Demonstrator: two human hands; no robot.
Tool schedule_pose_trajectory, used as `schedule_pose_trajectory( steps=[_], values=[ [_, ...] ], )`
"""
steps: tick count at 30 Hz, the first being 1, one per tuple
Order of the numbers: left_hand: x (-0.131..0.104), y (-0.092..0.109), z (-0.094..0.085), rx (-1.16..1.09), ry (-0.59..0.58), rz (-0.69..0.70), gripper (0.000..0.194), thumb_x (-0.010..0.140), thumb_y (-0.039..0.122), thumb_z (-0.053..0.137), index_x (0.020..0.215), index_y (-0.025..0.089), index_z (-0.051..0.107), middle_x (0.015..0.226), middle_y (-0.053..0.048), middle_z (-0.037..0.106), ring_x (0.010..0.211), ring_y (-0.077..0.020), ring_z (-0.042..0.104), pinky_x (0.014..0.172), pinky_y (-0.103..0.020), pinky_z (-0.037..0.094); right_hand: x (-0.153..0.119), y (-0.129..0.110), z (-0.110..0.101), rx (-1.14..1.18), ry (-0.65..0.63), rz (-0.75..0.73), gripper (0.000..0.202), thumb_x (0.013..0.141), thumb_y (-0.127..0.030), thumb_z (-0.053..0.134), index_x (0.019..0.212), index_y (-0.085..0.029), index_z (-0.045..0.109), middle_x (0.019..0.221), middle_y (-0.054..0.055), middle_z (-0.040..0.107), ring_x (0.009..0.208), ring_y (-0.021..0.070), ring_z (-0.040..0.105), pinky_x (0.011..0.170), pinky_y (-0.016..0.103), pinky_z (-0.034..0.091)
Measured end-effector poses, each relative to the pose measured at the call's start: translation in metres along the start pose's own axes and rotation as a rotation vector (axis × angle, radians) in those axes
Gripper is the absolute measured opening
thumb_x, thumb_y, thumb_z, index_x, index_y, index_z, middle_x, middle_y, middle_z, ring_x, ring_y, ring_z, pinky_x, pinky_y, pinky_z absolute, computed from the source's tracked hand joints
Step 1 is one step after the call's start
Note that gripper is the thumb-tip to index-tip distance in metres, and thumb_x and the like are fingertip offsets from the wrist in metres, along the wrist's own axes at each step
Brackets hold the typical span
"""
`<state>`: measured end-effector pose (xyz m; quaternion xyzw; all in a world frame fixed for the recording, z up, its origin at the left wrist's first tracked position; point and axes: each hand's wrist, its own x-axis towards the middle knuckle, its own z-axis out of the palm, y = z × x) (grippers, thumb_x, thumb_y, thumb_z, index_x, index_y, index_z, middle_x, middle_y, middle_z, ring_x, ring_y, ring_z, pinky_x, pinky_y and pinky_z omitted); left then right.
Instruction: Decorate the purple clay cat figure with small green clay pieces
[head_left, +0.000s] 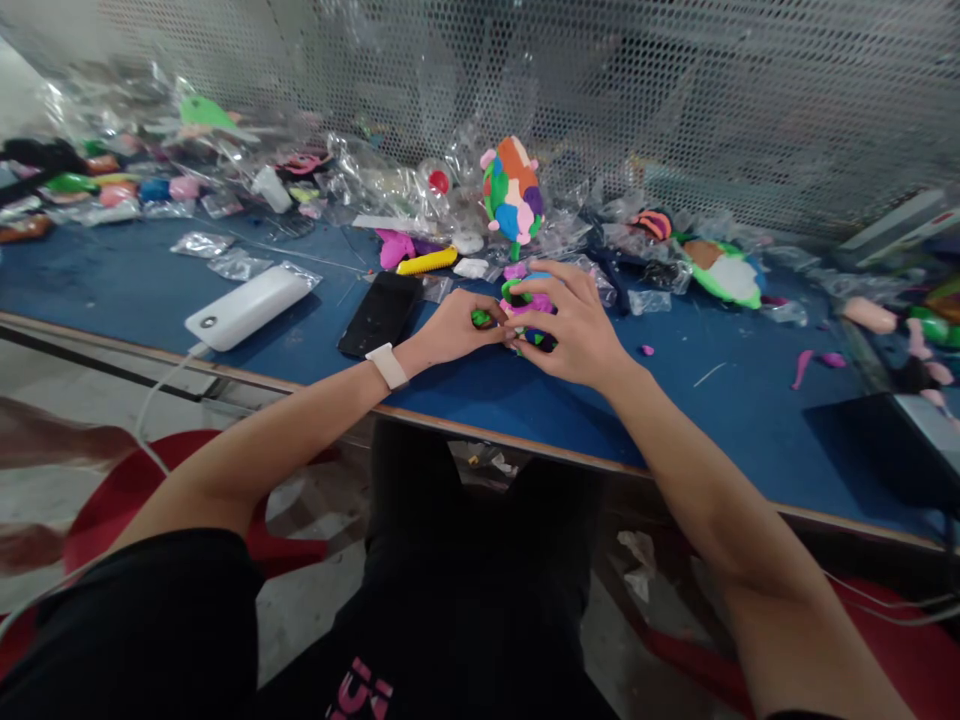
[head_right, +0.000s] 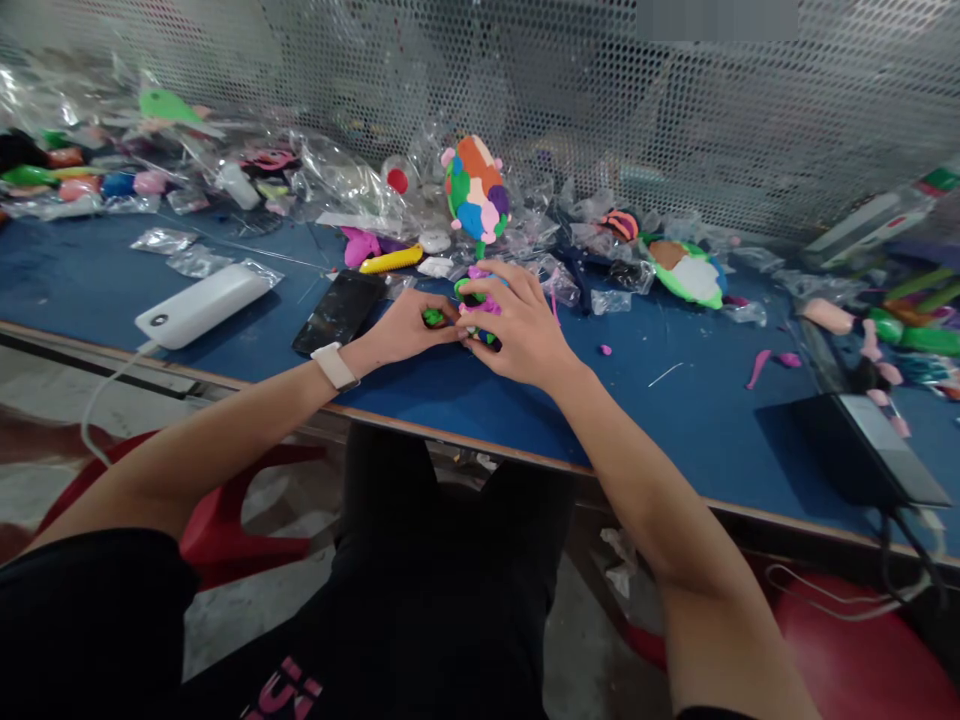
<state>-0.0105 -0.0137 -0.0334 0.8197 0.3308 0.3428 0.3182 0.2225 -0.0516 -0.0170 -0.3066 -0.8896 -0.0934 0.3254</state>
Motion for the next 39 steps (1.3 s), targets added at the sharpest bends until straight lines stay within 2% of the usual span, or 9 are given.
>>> schedule_pose_trajectory(
  steps=[4, 10, 20, 29, 39],
  values=[
    [0.000, -0.003, -0.002, -0.045, -0.040, -0.002, 0.024, 0.087, 0.043, 0.081, 0.087, 0.019, 0.080, 0.076, -0.002, 0.076, 0.065, -0.0111, 0.059, 0.064, -0.026, 0.040, 0.000, -0.001, -0.001, -0.002, 0.008, -0.005, 0.016, 0.095, -0.028, 0.073, 0.110, -0.031, 0.074, 0.139, 0.006, 0.070, 0.150, 0.0368, 0.051, 0.116, 0.064, 0.046],
    [0.000, -0.001, -0.002, -0.037, -0.022, -0.028, 0.018, 0.086, 0.036, 0.079, 0.089, 0.018, 0.081, 0.084, -0.003, 0.080, 0.070, -0.0124, 0.064, 0.069, -0.027, 0.045, 0.000, -0.001, -0.001, 0.009, -0.006, 0.013, 0.016, 0.094, -0.026, 0.074, 0.108, -0.032, 0.074, 0.138, 0.006, 0.070, 0.149, 0.0374, 0.052, 0.116, 0.065, 0.046],
    [0.000, 0.004, -0.004, -0.013, -0.045, -0.016, 0.014, 0.085, 0.034, 0.078, 0.085, 0.019, 0.081, 0.082, -0.002, 0.080, 0.070, -0.0127, 0.066, 0.071, -0.029, 0.046, 0.000, -0.001, -0.003, 0.037, -0.013, 0.014, 0.021, 0.092, -0.024, 0.074, 0.111, -0.033, 0.075, 0.141, 0.006, 0.069, 0.150, 0.0376, 0.050, 0.119, 0.065, 0.044],
    [-0.001, 0.009, -0.004, -0.050, -0.039, -0.018, 0.022, 0.090, 0.038, 0.074, 0.084, 0.018, 0.081, 0.070, -0.001, 0.073, 0.059, -0.0082, 0.051, 0.060, -0.027, 0.036, 0.001, -0.002, -0.002, -0.025, 0.009, -0.010, 0.012, 0.096, -0.025, 0.071, 0.105, -0.030, 0.077, 0.138, 0.006, 0.070, 0.151, 0.0368, 0.051, 0.122, 0.068, 0.041],
    [-0.001, 0.005, -0.003, -0.029, -0.025, -0.025, 0.019, 0.087, 0.037, 0.075, 0.084, 0.018, 0.079, 0.066, 0.001, 0.067, 0.058, -0.0083, 0.047, 0.059, -0.028, 0.034, 0.002, -0.004, -0.002, -0.004, -0.017, 0.022, 0.017, 0.092, -0.022, 0.074, 0.105, -0.032, 0.077, 0.139, 0.005, 0.070, 0.150, 0.0373, 0.051, 0.123, 0.070, 0.039]
  ],
)
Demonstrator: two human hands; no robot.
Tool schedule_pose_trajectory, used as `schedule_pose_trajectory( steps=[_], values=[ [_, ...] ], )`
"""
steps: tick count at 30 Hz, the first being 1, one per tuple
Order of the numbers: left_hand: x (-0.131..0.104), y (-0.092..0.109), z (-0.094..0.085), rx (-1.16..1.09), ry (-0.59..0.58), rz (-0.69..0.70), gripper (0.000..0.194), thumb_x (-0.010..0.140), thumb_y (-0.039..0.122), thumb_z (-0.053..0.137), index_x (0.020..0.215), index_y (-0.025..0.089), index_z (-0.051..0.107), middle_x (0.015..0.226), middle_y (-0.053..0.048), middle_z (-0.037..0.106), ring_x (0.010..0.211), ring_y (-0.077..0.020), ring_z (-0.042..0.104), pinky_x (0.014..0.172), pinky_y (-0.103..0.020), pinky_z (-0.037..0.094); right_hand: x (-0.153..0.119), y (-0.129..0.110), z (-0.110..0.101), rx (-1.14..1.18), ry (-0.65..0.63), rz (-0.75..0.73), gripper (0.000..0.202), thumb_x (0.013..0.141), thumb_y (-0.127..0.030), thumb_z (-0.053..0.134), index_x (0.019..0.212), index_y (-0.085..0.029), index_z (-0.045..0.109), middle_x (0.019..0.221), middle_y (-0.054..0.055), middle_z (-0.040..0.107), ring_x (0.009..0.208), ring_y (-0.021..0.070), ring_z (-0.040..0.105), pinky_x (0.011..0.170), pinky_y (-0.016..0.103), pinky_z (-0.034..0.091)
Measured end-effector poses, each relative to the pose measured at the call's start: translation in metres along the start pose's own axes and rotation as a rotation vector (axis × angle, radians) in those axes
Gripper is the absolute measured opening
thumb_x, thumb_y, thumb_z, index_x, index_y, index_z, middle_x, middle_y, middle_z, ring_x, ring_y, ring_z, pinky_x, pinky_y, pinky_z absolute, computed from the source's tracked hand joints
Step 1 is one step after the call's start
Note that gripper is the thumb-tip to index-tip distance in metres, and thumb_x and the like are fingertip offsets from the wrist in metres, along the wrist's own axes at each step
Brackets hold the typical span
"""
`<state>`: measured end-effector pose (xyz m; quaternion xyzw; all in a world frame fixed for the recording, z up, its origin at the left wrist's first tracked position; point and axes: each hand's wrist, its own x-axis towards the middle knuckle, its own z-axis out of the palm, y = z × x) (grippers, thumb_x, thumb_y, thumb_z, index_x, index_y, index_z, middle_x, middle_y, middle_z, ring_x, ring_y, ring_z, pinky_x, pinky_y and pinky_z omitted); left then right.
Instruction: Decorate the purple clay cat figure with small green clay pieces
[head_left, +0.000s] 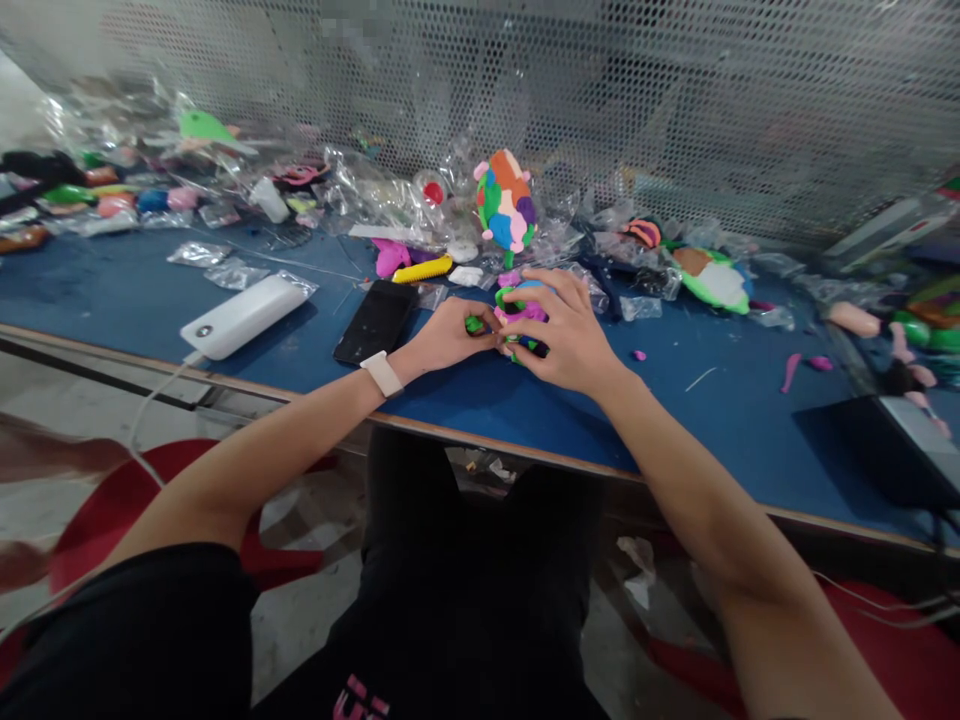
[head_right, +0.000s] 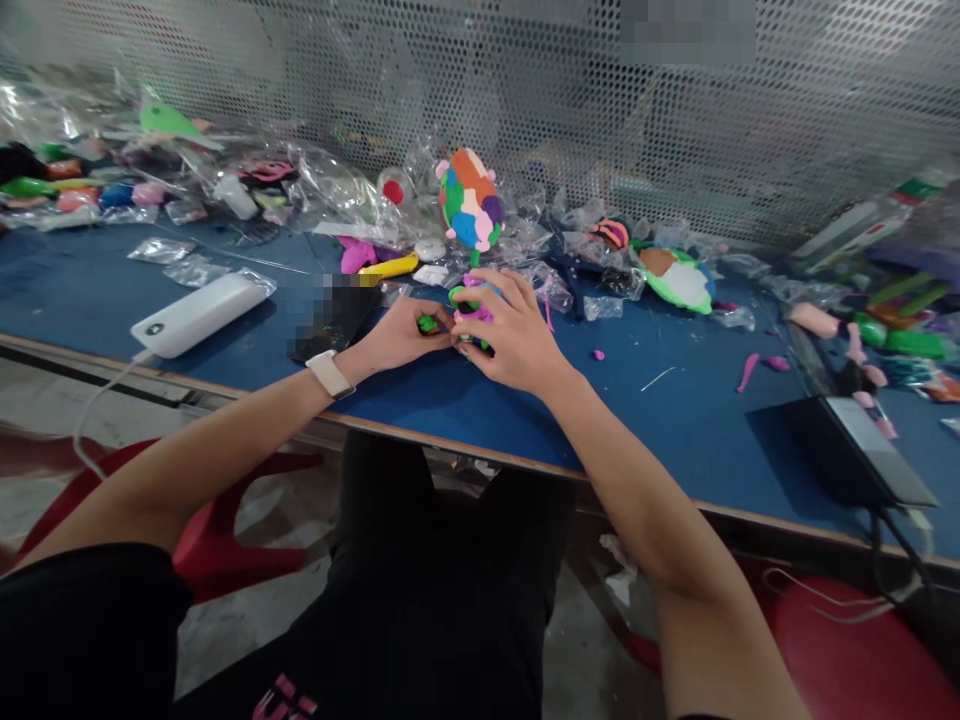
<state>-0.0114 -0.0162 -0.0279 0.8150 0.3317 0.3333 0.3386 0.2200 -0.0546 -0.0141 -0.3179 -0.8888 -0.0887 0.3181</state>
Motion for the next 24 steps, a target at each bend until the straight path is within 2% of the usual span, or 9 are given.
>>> schedule_pose_trajectory(
  steps=[3, 6, 8, 10, 13, 15, 19, 22, 24],
  values=[
    [0.000, 0.003, -0.002, -0.007, -0.006, -0.019, 0.020, 0.088, 0.036, 0.073, 0.086, 0.017, 0.077, 0.068, 0.000, 0.068, 0.059, -0.0088, 0.048, 0.060, -0.027, 0.036, 0.001, 0.001, -0.003, 0.018, 0.021, 0.009, 0.018, 0.092, -0.022, 0.073, 0.106, -0.034, 0.077, 0.138, 0.004, 0.071, 0.149, 0.0369, 0.052, 0.122, 0.068, 0.041],
    [-0.004, 0.008, -0.005, -0.043, 0.067, -0.029, 0.011, 0.087, 0.027, 0.064, 0.089, 0.017, 0.069, 0.078, -0.001, 0.068, 0.066, -0.0097, 0.051, 0.064, -0.026, 0.040, 0.002, 0.000, -0.007, 0.022, 0.099, 0.002, 0.021, 0.093, -0.022, 0.073, 0.110, -0.035, 0.075, 0.133, 0.003, 0.073, 0.145, 0.0355, 0.057, 0.119, 0.064, 0.044],
    [-0.010, 0.015, -0.005, -0.182, 0.096, -0.058, 0.013, 0.087, 0.019, 0.054, 0.099, 0.020, 0.058, 0.081, 0.001, 0.062, 0.065, -0.0098, 0.048, 0.061, -0.025, 0.040, 0.002, -0.001, -0.008, 0.023, 0.149, -0.032, 0.023, 0.093, -0.027, 0.076, 0.114, -0.035, 0.073, 0.130, 0.003, 0.075, 0.141, 0.0344, 0.060, 0.117, 0.061, 0.046],
    [-0.019, 0.025, -0.003, -0.375, 0.054, -0.086, 0.021, 0.087, 0.016, 0.047, 0.107, 0.024, 0.047, 0.079, 0.003, 0.053, 0.061, -0.0103, 0.043, 0.057, -0.025, 0.041, 0.003, -0.004, -0.007, 0.034, 0.147, -0.088, 0.032, 0.092, -0.033, 0.079, 0.122, -0.035, 0.070, 0.129, 0.004, 0.075, 0.137, 0.0335, 0.062, 0.115, 0.058, 0.048],
    [-0.035, 0.043, 0.005, -0.408, 0.040, -0.038, 0.023, 0.094, 0.018, 0.046, 0.115, 0.026, 0.042, 0.103, -0.003, 0.060, 0.083, -0.0127, 0.060, 0.077, -0.028, 0.057, 0.003, -0.008, -0.004, 0.064, 0.119, -0.155, 0.041, 0.093, -0.035, 0.080, 0.131, -0.037, 0.065, 0.127, 0.003, 0.076, 0.126, 0.0296, 0.069, 0.105, 0.051, 0.054],
    [-0.045, 0.055, 0.011, -0.365, 0.035, -0.017, 0.026, 0.101, 0.023, 0.046, 0.126, 0.027, 0.042, 0.124, -0.007, 0.061, 0.105, -0.0163, 0.066, 0.091, -0.031, 0.060, 0.002, -0.011, -0.003, 0.068, 0.150, -0.171, 0.038, 0.096, -0.031, 0.077, 0.132, -0.038, 0.065, 0.123, 0.002, 0.077, 0.116, 0.0260, 0.072, 0.097, 0.046, 0.056],
    [-0.059, 0.068, 0.016, -0.242, 0.017, 0.049, 0.047, 0.107, 0.029, 0.047, 0.153, 0.031, 0.036, 0.159, -0.010, 0.047, 0.147, -0.0247, 0.053, 0.118, -0.038, 0.053, 0.002, -0.018, -0.002, 0.036, 0.188, -0.212, 0.031, 0.099, -0.031, 0.073, 0.129, -0.038, 0.067, 0.111, 0.000, 0.078, 0.108, 0.0238, 0.072, 0.092, 0.043, 0.056],
    [-0.065, 0.068, 0.004, -0.169, -0.100, 0.064, 0.060, 0.108, 0.031, 0.050, 0.164, 0.032, 0.029, 0.166, -0.010, 0.043, 0.149, -0.0266, 0.052, 0.121, -0.041, 0.053, 0.002, -0.021, -0.004, 0.040, 0.134, -0.228, 0.030, 0.099, -0.030, 0.073, 0.128, -0.038, 0.068, 0.112, 0.000, 0.079, 0.109, 0.0235, 0.071, 0.093, 0.043, 0.055],
    [-0.068, 0.062, -0.018, -0.055, -0.107, 0.083, 0.063, 0.104, 0.030, 0.057, 0.162, 0.029, 0.035, 0.163, -0.011, 0.048, 0.140, -0.0272, 0.060, 0.120, -0.043, 0.054, 0.002, -0.022, -0.005, 0.056, 0.130, -0.210, 0.029, 0.099, -0.029, 0.073, 0.127, -0.036, 0.067, 0.113, 0.001, 0.078, 0.109, 0.0234, 0.071, 0.095, 0.044, 0.055]
  ],
)
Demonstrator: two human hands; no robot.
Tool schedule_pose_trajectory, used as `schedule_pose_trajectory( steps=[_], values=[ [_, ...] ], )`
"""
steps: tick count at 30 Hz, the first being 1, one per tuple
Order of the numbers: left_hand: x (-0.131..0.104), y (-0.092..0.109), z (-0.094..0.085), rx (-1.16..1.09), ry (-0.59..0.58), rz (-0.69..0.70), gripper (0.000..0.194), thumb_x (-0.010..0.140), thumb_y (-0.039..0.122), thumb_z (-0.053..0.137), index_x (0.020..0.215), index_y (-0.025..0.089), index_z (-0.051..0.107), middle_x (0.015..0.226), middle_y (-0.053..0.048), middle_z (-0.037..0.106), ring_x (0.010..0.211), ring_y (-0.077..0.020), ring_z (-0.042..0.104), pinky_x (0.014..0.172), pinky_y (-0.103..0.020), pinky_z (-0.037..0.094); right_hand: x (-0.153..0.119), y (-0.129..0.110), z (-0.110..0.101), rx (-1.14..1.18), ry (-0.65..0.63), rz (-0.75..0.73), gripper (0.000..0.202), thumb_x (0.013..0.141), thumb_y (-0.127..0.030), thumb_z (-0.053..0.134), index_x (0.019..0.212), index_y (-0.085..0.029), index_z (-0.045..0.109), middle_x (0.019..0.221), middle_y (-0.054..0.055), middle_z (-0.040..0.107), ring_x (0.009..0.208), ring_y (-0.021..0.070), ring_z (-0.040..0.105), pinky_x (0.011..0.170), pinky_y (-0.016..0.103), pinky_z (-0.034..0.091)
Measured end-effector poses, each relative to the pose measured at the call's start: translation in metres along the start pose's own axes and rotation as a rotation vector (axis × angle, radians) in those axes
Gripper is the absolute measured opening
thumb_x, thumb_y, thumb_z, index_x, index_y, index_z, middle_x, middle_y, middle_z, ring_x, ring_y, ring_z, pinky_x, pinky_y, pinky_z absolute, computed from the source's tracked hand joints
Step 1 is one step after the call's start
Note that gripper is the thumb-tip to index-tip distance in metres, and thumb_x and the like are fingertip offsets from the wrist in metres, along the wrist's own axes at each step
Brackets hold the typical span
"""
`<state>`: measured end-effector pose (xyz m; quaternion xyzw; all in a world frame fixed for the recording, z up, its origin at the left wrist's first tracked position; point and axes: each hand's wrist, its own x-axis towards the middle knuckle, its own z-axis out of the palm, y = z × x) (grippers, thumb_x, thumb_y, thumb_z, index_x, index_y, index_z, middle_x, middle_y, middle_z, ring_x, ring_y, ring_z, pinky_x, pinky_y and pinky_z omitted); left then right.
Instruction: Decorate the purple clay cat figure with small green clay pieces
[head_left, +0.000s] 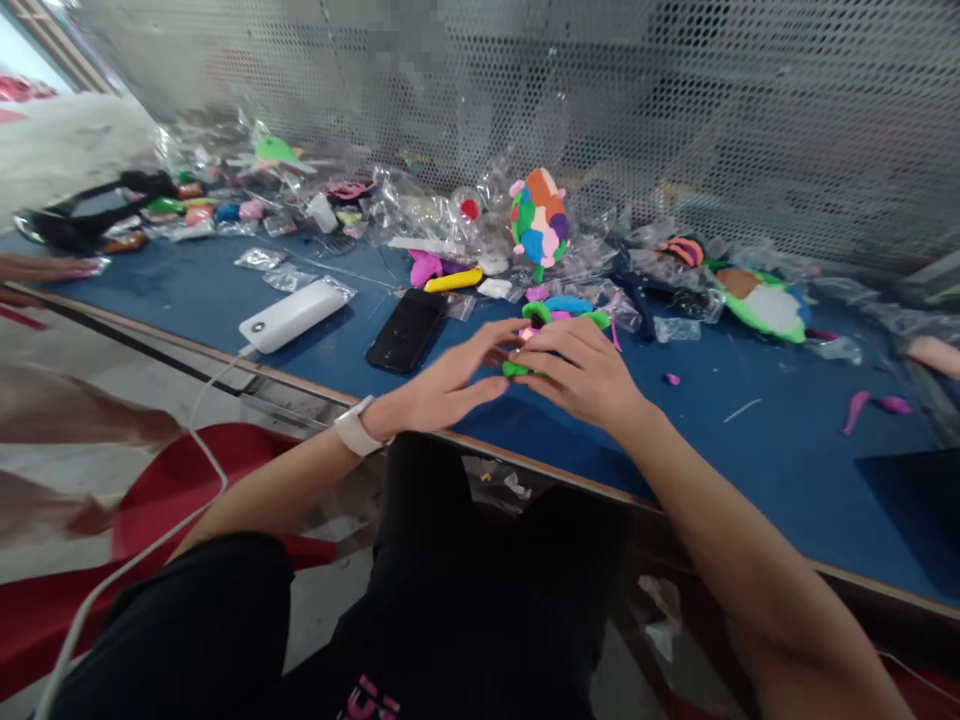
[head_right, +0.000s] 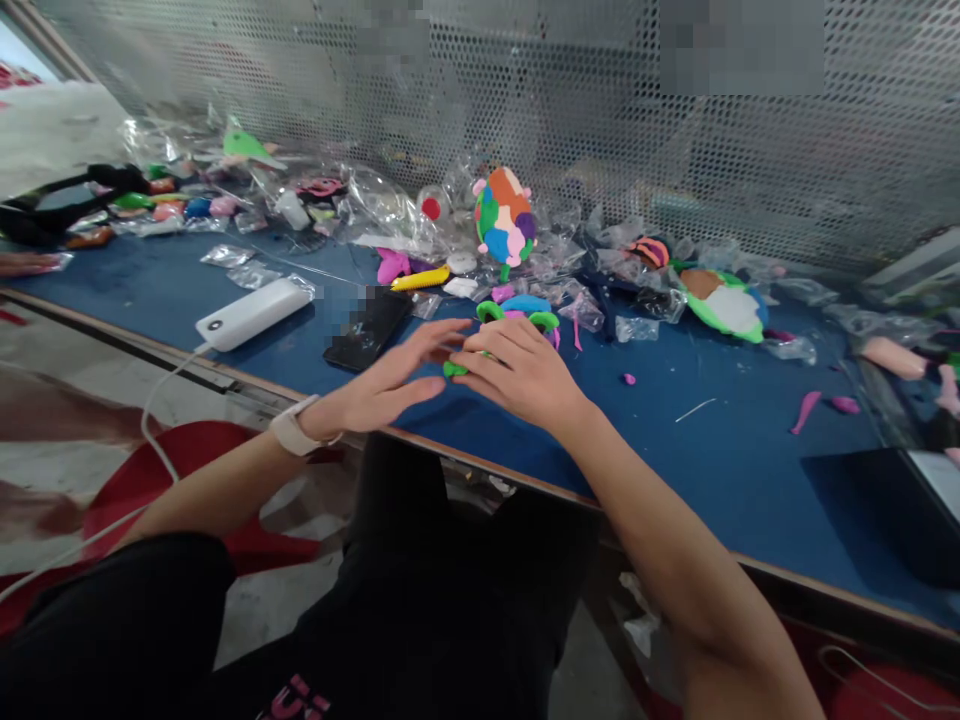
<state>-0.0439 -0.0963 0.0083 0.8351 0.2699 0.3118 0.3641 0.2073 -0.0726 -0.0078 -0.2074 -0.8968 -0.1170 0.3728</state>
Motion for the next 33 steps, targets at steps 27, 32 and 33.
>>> schedule_pose_trajectory(
  steps=[27, 32, 33],
  values=[
    [-0.047, -0.099, -0.099, -0.089, 0.500, -0.459, 0.070, 0.057, 0.024, 0.090, 0.123, 0.021, 0.065, 0.131, -0.010, 0.071, 0.140, -0.0308, 0.061, 0.134, -0.058, 0.036, -0.002, 0.003, 0.003, 0.031, 0.051, 0.018, 0.021, 0.095, -0.027, 0.075, 0.114, -0.034, 0.070, 0.105, -0.001, 0.078, 0.104, 0.0230, 0.071, 0.090, 0.044, 0.057],
    [-0.047, -0.098, -0.097, -0.084, 0.513, -0.450, 0.067, 0.056, 0.024, 0.090, 0.119, 0.019, 0.067, 0.132, -0.011, 0.072, 0.139, -0.0334, 0.062, 0.134, -0.059, 0.038, -0.002, 0.003, 0.004, 0.017, 0.051, 0.004, 0.017, 0.096, -0.029, 0.074, 0.112, -0.032, 0.069, 0.103, 0.000, 0.079, 0.101, 0.0226, 0.072, 0.090, 0.043, 0.058],
    [-0.047, -0.098, -0.097, -0.082, 0.515, -0.450, 0.067, 0.056, 0.024, 0.089, 0.119, 0.019, 0.067, 0.132, -0.011, 0.072, 0.139, -0.0337, 0.062, 0.133, -0.060, 0.038, -0.002, 0.003, 0.004, 0.012, 0.051, 0.003, 0.017, 0.096, -0.029, 0.074, 0.112, -0.032, 0.069, 0.103, 0.000, 0.079, 0.101, 0.0226, 0.072, 0.090, 0.043, 0.058]
  ],
)
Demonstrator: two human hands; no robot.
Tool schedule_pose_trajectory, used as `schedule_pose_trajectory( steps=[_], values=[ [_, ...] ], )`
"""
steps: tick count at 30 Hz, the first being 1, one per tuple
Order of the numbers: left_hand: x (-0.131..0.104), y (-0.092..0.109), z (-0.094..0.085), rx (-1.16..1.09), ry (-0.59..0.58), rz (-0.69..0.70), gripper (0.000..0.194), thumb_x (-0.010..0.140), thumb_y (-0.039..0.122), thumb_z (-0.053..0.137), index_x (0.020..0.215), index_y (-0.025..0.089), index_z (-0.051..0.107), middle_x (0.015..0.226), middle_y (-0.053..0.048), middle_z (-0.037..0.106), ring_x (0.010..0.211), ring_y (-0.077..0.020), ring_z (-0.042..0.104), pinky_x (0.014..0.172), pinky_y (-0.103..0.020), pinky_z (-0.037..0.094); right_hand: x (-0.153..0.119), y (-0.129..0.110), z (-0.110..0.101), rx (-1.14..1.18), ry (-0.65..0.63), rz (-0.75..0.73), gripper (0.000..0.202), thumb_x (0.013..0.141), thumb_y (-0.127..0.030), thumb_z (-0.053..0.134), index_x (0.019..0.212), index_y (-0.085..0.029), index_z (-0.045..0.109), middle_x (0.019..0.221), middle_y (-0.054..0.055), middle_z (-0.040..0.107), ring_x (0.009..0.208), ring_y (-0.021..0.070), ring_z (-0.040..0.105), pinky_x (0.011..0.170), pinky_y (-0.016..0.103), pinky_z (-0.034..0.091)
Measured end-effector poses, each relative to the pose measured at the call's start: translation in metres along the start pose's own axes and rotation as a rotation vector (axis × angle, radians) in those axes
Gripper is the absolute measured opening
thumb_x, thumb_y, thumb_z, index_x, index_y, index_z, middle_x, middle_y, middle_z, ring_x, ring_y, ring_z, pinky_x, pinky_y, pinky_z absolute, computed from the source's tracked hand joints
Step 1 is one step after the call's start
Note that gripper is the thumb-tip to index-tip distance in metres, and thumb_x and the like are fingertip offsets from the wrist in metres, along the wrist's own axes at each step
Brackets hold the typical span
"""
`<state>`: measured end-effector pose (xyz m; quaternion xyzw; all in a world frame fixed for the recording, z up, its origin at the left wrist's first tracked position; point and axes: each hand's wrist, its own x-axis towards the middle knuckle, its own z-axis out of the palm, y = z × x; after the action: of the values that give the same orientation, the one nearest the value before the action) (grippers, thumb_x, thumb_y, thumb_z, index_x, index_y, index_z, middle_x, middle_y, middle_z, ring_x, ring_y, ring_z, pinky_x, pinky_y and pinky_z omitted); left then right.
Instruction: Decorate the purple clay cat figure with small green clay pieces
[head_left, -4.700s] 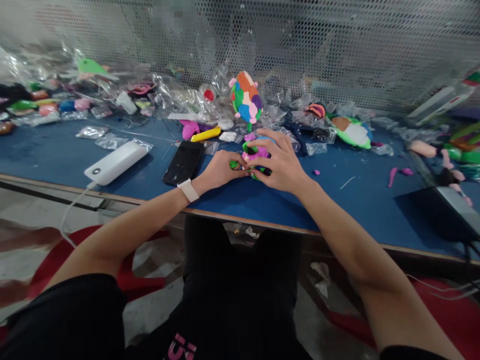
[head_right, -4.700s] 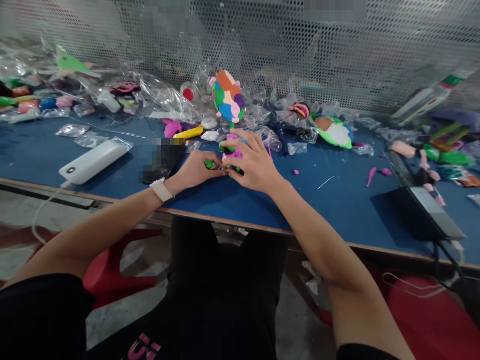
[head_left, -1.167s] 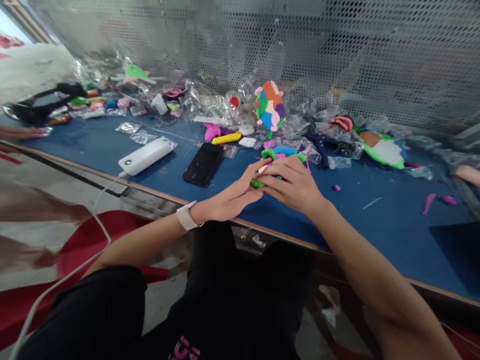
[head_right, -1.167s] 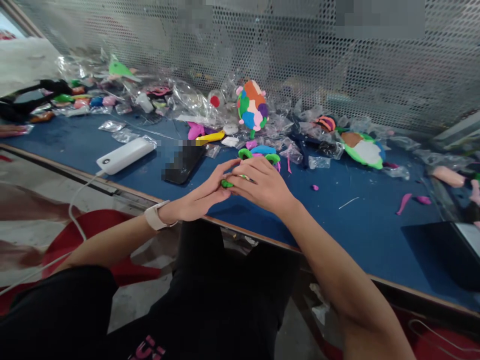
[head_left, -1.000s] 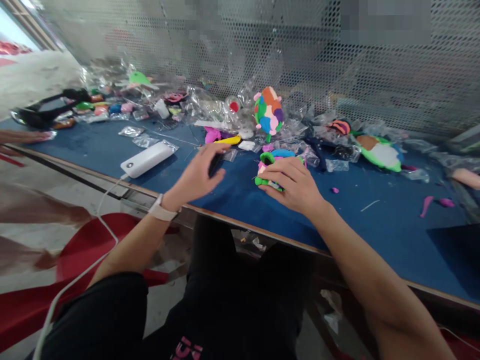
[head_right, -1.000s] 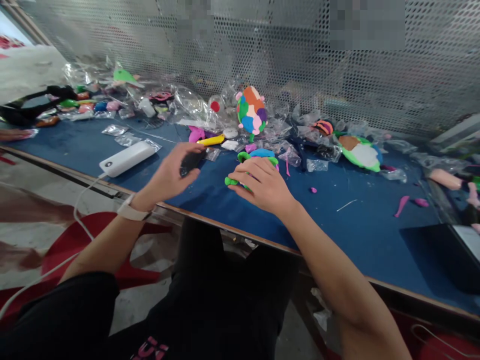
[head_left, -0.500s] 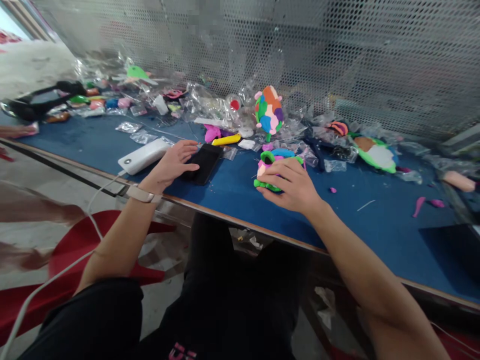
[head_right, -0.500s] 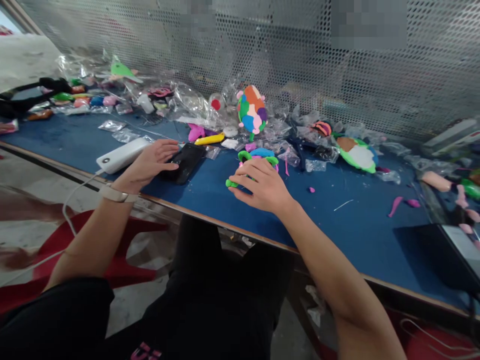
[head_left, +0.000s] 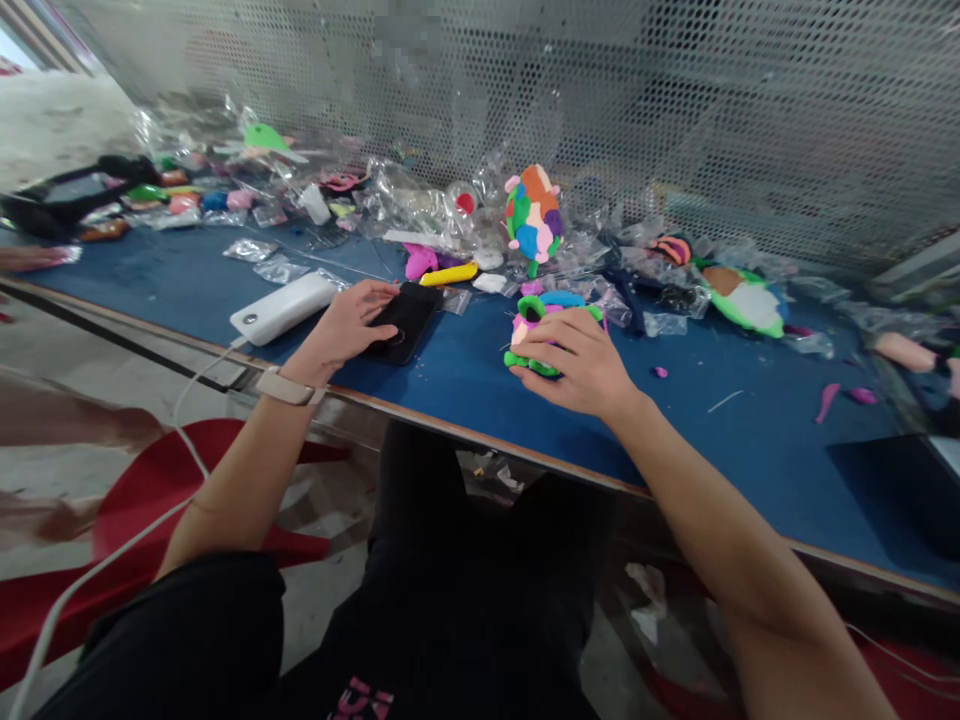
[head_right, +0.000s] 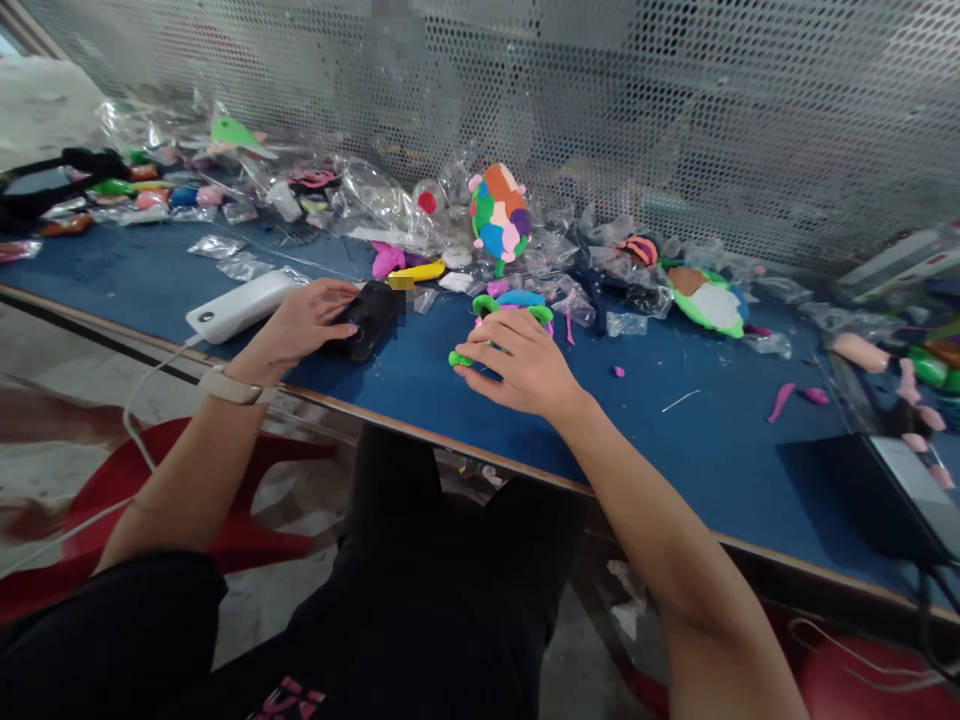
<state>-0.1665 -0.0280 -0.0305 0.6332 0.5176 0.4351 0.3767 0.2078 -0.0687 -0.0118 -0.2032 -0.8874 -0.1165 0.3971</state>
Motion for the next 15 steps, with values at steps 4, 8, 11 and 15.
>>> schedule_pose_trajectory(
  steps=[4, 8, 11, 15],
  values=[
    [-0.0028, 0.0009, 0.0001, 0.010, 0.009, 0.002, 0.063, 0.061, 0.026, 0.089, 0.120, 0.019, 0.067, 0.128, -0.009, 0.072, 0.137, -0.0314, 0.063, 0.134, -0.060, 0.037, -0.0003, 0.0013, -0.0001, -0.003, -0.014, 0.017, 0.017, 0.096, -0.030, 0.074, 0.111, -0.034, 0.068, 0.103, -0.001, 0.078, 0.102, 0.0231, 0.072, 0.089, 0.044, 0.058],
    [-0.0052, 0.0017, 0.0005, 0.000, 0.043, -0.009, 0.060, 0.062, 0.031, 0.091, 0.117, 0.020, 0.068, 0.125, -0.008, 0.073, 0.135, -0.0304, 0.065, 0.135, -0.058, 0.036, -0.0009, 0.0030, 0.0005, -0.002, 0.023, -0.026, 0.022, 0.095, -0.029, 0.076, 0.115, -0.032, 0.067, 0.104, 0.000, 0.078, 0.102, 0.0235, 0.072, 0.086, 0.042, 0.057],
    [-0.0056, 0.0002, 0.0011, -0.021, 0.024, -0.008, 0.066, 0.057, 0.029, 0.093, 0.118, 0.022, 0.067, 0.128, -0.008, 0.073, 0.139, -0.0310, 0.062, 0.136, -0.059, 0.034, -0.0010, 0.0035, 0.0009, 0.006, 0.017, -0.022, 0.023, 0.095, -0.028, 0.076, 0.115, -0.033, 0.067, 0.104, 0.000, 0.078, 0.101, 0.0230, 0.072, 0.087, 0.042, 0.057],
    [-0.0040, -0.0041, 0.0018, -0.027, 0.018, 0.007, 0.067, 0.057, 0.026, 0.093, 0.118, 0.021, 0.066, 0.127, -0.007, 0.073, 0.139, -0.0285, 0.063, 0.137, -0.059, 0.033, -0.0007, 0.0030, 0.0006, -0.006, 0.015, -0.029, 0.022, 0.096, -0.028, 0.076, 0.115, -0.032, 0.066, 0.105, 0.000, 0.078, 0.100, 0.0224, 0.072, 0.087, 0.042, 0.058]
  ],
)
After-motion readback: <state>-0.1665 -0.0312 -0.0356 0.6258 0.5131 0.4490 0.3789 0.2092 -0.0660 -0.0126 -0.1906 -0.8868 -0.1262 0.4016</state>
